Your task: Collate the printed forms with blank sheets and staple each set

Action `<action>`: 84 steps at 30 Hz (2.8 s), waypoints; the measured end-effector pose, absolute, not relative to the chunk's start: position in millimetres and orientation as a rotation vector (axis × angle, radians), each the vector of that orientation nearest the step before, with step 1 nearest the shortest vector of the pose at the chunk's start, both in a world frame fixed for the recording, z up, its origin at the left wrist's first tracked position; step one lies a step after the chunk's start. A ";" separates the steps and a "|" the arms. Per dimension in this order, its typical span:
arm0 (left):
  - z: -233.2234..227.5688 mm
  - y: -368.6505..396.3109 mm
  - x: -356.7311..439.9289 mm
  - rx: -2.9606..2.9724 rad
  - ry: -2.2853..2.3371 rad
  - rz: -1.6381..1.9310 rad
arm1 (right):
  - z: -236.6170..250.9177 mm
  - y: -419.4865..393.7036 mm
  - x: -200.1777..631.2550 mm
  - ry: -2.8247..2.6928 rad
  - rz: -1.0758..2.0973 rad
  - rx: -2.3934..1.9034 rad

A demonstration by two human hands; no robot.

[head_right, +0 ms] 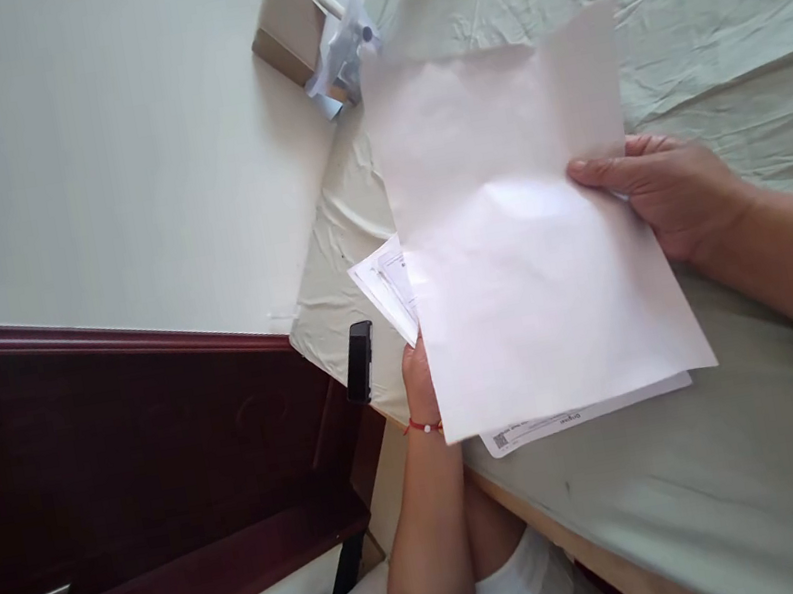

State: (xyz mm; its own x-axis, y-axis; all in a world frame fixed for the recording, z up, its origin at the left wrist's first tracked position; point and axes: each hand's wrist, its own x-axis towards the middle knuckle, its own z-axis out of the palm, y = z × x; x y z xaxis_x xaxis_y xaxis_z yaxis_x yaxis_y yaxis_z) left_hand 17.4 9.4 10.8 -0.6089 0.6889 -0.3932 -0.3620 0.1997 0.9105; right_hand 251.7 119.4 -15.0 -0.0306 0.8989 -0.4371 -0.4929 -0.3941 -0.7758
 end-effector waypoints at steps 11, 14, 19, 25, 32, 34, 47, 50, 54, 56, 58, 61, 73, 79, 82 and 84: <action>8.6 5.1 16.5 0.430 1.508 1.695 | -22.3 110.0 250.0 -1.050 1.546 -1.235; 4.2 4.5 14.2 0.455 1.491 1.753 | -15.6 110.4 249.1 -1.146 1.450 -1.319; -4.0 2.6 10.5 0.539 1.364 1.758 | -15.8 112.1 250.8 -1.175 1.593 -1.303; -3.3 4.0 11.7 0.403 1.323 1.742 | -20.3 107.6 249.7 -1.126 1.613 -1.237; -3.2 7.1 10.4 0.362 1.304 1.694 | -23.8 106.3 249.7 -1.039 1.502 -1.249; -4.6 8.5 10.4 0.377 1.358 1.735 | -24.7 106.4 250.3 -1.047 1.468 -1.249; -4.6 11.0 13.8 0.356 1.393 1.728 | -20.7 107.2 250.3 -1.136 1.403 -1.195; -3.1 12.2 15.0 0.330 1.361 1.723 | -22.0 107.9 250.3 -1.127 1.409 -1.174; -1.4 12.6 15.0 0.330 1.364 1.737 | -26.9 109.7 251.9 -1.139 1.362 -1.196; -1.4 12.0 12.9 0.313 1.360 1.737 | -27.3 110.5 252.1 -1.146 1.331 -1.209; -1.7 10.5 9.8 0.319 1.368 1.745 | -25.2 110.5 251.5 -1.106 1.348 -1.183; -2.5 7.2 5.5 0.390 1.434 1.759 | -20.0 109.6 249.7 -0.939 1.407 -1.096; -2.9 -1.8 -3.9 0.475 1.374 1.613 | -13.1 106.6 249.5 -0.976 1.439 -1.245; 0.2 -15.7 -29.5 0.464 1.345 1.621 | 14.0 71.9 245.2 -0.753 1.594 -1.500; 2.9 -21.6 -43.5 0.407 1.349 1.658 | 22.5 49.0 240.8 -0.642 1.570 -1.609; 5.4 -24.2 -50.5 0.359 1.378 1.660 | 23.5 35.5 232.5 -0.575 1.570 -1.582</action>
